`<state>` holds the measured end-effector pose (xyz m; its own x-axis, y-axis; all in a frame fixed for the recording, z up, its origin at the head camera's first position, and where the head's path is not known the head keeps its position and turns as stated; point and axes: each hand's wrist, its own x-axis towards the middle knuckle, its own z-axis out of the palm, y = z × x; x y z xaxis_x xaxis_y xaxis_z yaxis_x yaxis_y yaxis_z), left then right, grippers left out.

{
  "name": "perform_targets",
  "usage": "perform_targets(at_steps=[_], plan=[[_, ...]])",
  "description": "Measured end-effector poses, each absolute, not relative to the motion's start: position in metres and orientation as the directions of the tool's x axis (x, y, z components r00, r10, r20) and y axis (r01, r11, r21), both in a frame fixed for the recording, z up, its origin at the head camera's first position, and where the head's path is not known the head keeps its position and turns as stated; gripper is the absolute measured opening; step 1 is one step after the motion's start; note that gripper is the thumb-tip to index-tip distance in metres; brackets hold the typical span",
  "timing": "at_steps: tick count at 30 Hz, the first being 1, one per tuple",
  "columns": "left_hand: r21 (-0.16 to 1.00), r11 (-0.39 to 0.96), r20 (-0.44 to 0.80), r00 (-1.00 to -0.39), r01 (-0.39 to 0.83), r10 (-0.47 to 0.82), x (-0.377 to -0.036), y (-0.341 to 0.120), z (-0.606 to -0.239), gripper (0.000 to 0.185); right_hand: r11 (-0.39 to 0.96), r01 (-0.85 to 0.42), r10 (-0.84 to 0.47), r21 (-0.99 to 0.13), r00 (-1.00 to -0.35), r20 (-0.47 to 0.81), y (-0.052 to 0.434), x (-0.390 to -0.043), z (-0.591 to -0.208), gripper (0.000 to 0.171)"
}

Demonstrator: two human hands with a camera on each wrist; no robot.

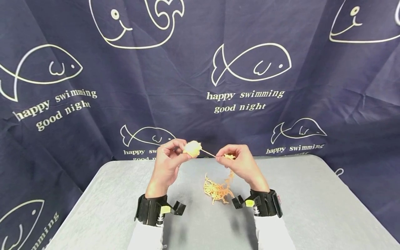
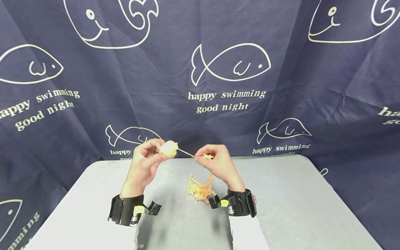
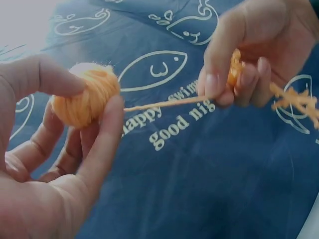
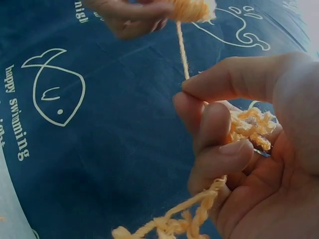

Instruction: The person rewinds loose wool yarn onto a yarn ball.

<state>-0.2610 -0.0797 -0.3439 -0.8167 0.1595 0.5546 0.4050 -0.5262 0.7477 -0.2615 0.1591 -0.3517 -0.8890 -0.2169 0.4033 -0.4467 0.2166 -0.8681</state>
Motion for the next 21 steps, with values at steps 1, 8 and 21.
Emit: perform_targets(at_steps=[1, 8, 21], plan=[[0.755, -0.522, 0.539, -0.828, 0.396, 0.152, -0.2614, -0.0802, -0.3440, 0.034, 0.222, -0.444, -0.219, -0.868, -0.890, 0.400, 0.1592, -0.2609, -0.3512, 0.005], [0.791, -0.522, 0.426, -0.900, 0.319, 0.095, -0.2630, -0.0802, -0.3433, 0.027, 0.207, -0.456, -0.242, -0.866, -0.881, 0.406, 0.1583, -0.2592, -0.3490, 0.005], [0.795, -0.563, 0.349, -0.929, 0.226, 0.119, -0.2623, -0.0799, -0.3396, 0.030, 0.225, -0.479, -0.238, -0.849, -0.872, 0.429, 0.1596, -0.2580, -0.3481, 0.007]])
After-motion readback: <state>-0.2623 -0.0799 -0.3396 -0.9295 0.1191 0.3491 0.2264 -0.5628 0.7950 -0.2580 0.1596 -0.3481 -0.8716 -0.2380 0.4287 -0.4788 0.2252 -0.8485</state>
